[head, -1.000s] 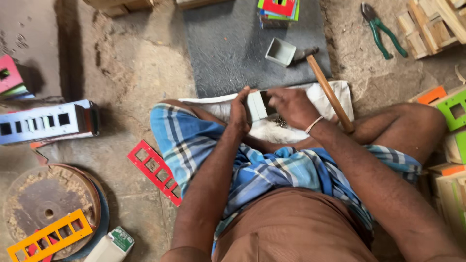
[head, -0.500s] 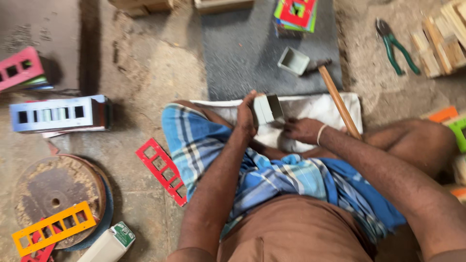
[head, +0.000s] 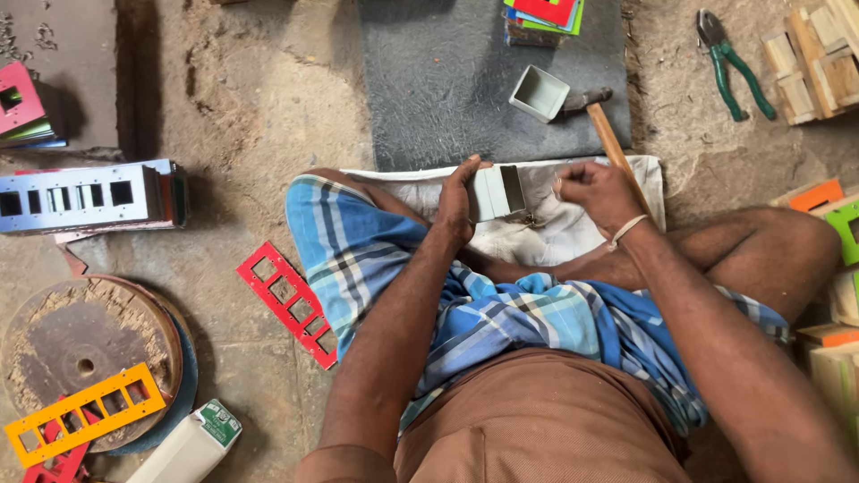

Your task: The person sits on the floor and uses a hammer to drive nails into colorful wooden blocks placed on a metal plate. They repeatedly pick up blocks, position them, hammer nails, and stack the finished pieces.

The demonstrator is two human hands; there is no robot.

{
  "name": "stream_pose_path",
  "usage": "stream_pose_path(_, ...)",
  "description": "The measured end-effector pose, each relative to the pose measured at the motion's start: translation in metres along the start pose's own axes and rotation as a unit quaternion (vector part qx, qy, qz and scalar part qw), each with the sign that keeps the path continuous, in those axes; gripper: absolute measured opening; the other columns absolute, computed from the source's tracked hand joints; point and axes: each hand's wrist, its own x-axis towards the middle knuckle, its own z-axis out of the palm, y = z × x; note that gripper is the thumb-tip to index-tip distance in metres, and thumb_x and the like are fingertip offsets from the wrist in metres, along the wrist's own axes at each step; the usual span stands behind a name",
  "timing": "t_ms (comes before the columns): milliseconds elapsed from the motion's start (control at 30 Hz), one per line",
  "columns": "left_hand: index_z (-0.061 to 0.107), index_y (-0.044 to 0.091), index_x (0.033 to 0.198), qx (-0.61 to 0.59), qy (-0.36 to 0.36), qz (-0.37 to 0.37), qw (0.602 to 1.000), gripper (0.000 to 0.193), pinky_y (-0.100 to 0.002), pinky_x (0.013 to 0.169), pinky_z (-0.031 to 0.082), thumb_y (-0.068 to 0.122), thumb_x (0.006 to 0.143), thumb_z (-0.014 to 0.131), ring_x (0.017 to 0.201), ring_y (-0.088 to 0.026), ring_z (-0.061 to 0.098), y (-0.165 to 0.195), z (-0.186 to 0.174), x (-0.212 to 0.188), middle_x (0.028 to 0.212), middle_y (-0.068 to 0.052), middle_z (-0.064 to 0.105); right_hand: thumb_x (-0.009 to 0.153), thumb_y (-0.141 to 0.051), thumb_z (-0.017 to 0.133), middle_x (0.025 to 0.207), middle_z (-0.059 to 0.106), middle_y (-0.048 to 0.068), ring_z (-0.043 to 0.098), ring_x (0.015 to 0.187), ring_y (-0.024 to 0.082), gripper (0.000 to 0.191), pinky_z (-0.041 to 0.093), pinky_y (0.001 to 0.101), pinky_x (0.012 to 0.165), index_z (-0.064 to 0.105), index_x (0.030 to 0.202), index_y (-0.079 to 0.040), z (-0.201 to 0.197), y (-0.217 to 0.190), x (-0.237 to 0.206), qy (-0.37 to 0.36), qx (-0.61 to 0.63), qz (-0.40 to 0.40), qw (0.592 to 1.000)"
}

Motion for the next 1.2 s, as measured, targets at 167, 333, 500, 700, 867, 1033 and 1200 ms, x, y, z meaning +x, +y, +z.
stream_pose_path(167,0.069,0.006,0.105,-0.002,-0.035,-0.029,0.999,0.036,-0.037,0.072,0.060,0.040,0.097,0.060,0.078,-0.021,0.069,-0.002,0.007,-0.008,0.089,-0.008,0.071,0.092,-0.012,0.073,0.094,0.075,0.014,0.071,0.079,0.021,0.026,0.059,0.0373,0.068,0.073,0.117,-0.006,0.038,-0.061,-0.021,-0.038,-0.162,-0.032,0.986)
stream_pose_path(333,0.070,0.007,0.105,-0.045,-0.046,-0.034,0.997,0.039,-0.039,0.071,0.060,0.043,0.097,0.058,0.077,-0.022,0.070,0.002,0.005,-0.008,0.089,-0.008,0.072,0.104,-0.012,0.067,0.110,0.074,0.017,0.075,0.098,0.031,0.020,0.060,0.0414,0.086,0.069,0.120,-0.002,0.030,-0.033,-0.022,0.059,-0.246,-0.265,0.930)
stream_pose_path(500,0.071,0.003,0.106,-0.066,-0.088,-0.004,0.994,0.044,-0.040,0.079,0.060,0.044,0.099,0.057,0.080,-0.025,0.071,0.004,0.002,-0.001,0.092,-0.010,0.074,0.080,0.000,0.053,0.126,0.064,0.020,0.064,0.110,0.039,0.050,0.055,0.0468,0.091,0.070,0.126,-0.002,0.020,0.039,-0.005,-0.209,-0.461,-0.347,0.789)
stream_pose_path(700,0.072,0.005,0.104,-0.035,-0.039,-0.019,0.998,0.042,-0.039,0.080,0.060,0.043,0.097,0.056,0.081,-0.025,0.071,0.001,-0.001,0.000,0.091,-0.010,0.074,0.085,-0.015,0.063,0.110,0.067,0.012,0.065,0.106,0.032,0.020,0.058,0.0394,0.083,0.073,0.101,-0.008,0.020,0.059,0.010,-0.274,-0.620,-0.392,0.622)
stream_pose_path(867,0.071,0.005,0.103,-0.077,-0.052,0.000,0.996,0.039,-0.039,0.079,0.060,0.041,0.098,0.057,0.080,-0.024,0.070,0.003,-0.004,0.004,0.090,-0.009,0.073,0.084,-0.012,0.062,0.104,0.071,0.015,0.070,0.097,0.032,0.018,0.060,0.0390,0.074,0.074,0.096,-0.006,0.016,0.055,0.014,-0.251,-0.657,-0.367,0.609)
stream_pose_path(1033,0.070,0.005,0.102,-0.068,-0.044,0.015,0.997,0.039,-0.037,0.078,0.059,0.042,0.099,0.056,0.080,-0.022,0.070,0.005,-0.003,0.001,0.089,-0.009,0.073,0.085,-0.005,0.067,0.102,0.074,0.019,0.072,0.092,0.034,0.021,0.058,0.0417,0.082,0.077,0.103,-0.005,0.001,0.046,0.018,-0.147,-0.399,-0.142,0.894)
stream_pose_path(1200,0.069,0.006,0.103,-0.053,-0.040,0.026,0.997,0.040,-0.036,0.078,0.059,0.044,0.100,0.057,0.081,-0.020,0.070,0.013,0.007,-0.010,0.091,-0.008,0.072,0.087,-0.010,0.068,0.100,0.075,0.017,0.075,0.092,0.031,0.017,0.058,0.0393,0.083,0.075,0.101,-0.004,0.003,0.039,0.004,-0.101,-0.309,-0.096,0.941)
